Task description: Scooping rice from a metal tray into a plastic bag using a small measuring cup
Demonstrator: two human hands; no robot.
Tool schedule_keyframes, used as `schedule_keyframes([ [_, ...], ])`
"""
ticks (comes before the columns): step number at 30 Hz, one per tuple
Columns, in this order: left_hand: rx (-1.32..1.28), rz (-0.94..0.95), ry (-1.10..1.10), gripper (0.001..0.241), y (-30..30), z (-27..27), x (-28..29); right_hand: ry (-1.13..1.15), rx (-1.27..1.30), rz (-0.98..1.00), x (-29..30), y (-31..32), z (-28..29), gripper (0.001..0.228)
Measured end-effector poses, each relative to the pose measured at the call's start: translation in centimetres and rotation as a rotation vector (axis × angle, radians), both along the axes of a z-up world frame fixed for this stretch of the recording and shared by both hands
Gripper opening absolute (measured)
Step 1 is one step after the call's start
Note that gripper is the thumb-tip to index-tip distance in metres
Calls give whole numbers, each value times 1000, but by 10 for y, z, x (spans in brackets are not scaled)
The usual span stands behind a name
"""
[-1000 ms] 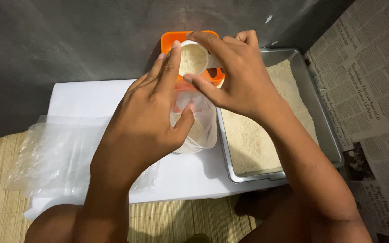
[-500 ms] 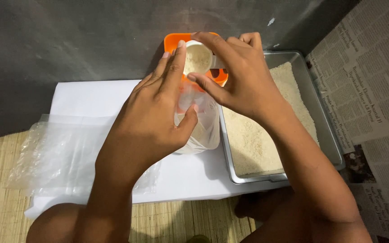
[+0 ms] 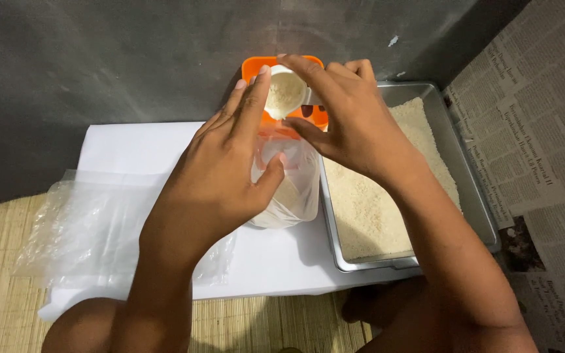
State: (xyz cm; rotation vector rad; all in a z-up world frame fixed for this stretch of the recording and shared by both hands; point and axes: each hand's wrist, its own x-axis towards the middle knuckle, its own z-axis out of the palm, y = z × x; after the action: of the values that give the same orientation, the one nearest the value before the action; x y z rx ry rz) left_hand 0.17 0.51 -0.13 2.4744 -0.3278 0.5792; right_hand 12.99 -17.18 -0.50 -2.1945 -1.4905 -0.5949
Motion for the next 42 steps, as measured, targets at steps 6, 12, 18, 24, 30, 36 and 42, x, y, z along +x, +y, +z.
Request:
schedule_keyframes([
  [6,-37,-30,-28,57,2,5,-5,-181,-19,-4,3,-1,0,60],
  [12,-70,-51,-10,59,1,6,-4,-94,-24,-16,0,-6,1,68],
  [18,-48,-89,-35,56,-1,8,-1,431,0,48,-4,-8,14,69],
  [24,-27,-103,-128,58,-22,16,-14,712,145,163,35,-37,-8,58],
  [30,-250,-420,-77,63,-79,28,-41,615,-28,-244,100,-139,-99,64],
  [36,-261,-743,-46,53,-136,-39,-13,467,-430,-593,105,-175,-156,64],
  [42,40,-350,-81,77,-149,-182,34,375,-427,-850,96,-173,-170,33],
])
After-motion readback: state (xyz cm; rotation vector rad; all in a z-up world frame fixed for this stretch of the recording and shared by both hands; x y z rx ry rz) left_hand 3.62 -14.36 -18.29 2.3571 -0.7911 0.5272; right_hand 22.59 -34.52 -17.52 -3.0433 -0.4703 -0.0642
